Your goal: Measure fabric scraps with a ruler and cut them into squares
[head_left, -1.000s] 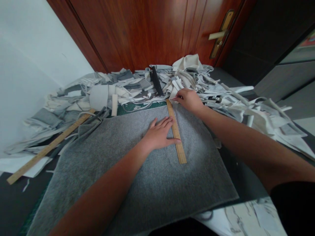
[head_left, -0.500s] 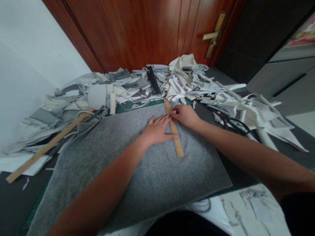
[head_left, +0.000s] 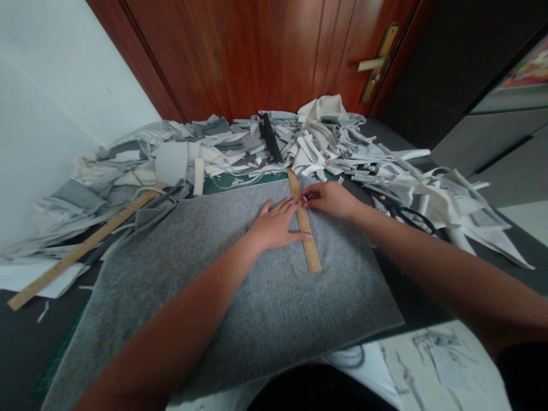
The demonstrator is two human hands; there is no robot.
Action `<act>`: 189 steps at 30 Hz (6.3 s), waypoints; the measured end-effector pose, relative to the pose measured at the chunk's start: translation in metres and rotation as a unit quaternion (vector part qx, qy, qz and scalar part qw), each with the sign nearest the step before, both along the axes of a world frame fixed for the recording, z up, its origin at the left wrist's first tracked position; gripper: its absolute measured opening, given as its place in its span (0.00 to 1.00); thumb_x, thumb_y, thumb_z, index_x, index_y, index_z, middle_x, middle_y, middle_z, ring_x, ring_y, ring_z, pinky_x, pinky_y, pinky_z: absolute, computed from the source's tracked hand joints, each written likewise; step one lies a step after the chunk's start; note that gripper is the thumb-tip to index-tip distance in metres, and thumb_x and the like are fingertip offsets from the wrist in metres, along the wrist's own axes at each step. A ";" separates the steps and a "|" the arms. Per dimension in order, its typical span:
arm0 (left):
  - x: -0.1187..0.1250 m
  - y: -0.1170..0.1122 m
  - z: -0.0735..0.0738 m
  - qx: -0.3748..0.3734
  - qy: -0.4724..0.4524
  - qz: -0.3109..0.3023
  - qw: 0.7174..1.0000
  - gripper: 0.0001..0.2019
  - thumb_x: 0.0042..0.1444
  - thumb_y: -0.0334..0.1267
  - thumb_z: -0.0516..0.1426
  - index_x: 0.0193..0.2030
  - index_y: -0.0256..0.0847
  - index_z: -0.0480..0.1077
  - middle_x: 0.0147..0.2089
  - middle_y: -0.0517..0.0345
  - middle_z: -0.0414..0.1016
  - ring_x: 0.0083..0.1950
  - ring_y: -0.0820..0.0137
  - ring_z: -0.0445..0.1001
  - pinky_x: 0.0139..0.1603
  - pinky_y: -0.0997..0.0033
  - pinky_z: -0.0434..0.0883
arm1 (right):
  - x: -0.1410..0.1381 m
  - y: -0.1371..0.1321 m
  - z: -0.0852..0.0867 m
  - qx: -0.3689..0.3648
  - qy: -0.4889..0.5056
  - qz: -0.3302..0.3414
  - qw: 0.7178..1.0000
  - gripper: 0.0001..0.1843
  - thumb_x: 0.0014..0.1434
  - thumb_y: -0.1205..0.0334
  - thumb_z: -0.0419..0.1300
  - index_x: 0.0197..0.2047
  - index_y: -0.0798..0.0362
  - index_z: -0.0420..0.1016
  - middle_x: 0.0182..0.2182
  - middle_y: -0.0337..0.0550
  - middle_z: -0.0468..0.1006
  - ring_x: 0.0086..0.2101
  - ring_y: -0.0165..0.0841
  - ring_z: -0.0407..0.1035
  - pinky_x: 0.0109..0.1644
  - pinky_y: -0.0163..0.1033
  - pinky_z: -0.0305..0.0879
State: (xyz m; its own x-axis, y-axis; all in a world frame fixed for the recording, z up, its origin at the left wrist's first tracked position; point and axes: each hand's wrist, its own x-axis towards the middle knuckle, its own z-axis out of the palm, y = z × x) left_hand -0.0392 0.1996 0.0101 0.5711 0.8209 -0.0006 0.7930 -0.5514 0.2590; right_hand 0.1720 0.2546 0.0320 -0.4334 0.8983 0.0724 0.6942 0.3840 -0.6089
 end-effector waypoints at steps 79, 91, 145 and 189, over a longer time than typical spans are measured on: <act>0.007 0.001 0.003 0.013 0.024 0.010 1.000 0.43 0.63 0.67 0.50 0.77 0.42 0.50 0.80 0.47 0.48 0.80 0.54 0.48 0.78 0.43 0.40 | 0.042 -0.134 -0.011 0.086 0.016 0.174 0.981 0.08 0.65 0.62 0.64 0.48 0.52 0.77 0.46 0.48 0.81 0.46 0.39 0.76 0.53 0.45 0.71; 0.006 0.001 0.001 0.018 0.025 0.003 1.000 0.46 0.62 0.69 0.50 0.78 0.41 0.48 0.80 0.45 0.47 0.80 0.51 0.46 0.78 0.42 0.39 | 0.047 -0.152 -0.026 0.100 0.066 0.156 0.980 0.17 0.68 0.54 0.62 0.57 0.51 0.73 0.53 0.49 0.80 0.54 0.40 0.74 0.60 0.49 0.70; 0.021 -0.093 0.001 -0.004 0.050 -0.002 0.999 0.45 0.60 0.70 0.53 0.74 0.41 0.54 0.80 0.44 0.48 0.79 0.51 0.47 0.78 0.42 0.44 | 0.061 -0.197 -0.020 0.141 0.042 0.224 0.963 0.13 0.70 0.57 0.59 0.50 0.57 0.78 0.46 0.53 0.82 0.48 0.40 0.76 0.54 0.47 0.74; 0.019 -0.099 0.000 0.022 0.023 -0.011 0.999 0.45 0.59 0.71 0.54 0.73 0.41 0.56 0.78 0.42 0.53 0.79 0.51 0.50 0.77 0.41 0.45 | 0.043 -0.168 -0.034 0.097 0.087 0.087 0.988 0.15 0.65 0.65 0.63 0.54 0.53 0.79 0.50 0.49 0.83 0.49 0.38 0.78 0.56 0.47 0.73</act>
State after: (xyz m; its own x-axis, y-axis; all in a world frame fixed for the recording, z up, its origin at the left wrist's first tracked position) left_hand -0.0198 0.1005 0.0103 0.5897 0.8076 0.0084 0.7907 -0.5795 0.1975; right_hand 0.2151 0.0866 -0.0016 -0.5449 0.7734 0.3240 0.4985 0.6094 -0.6165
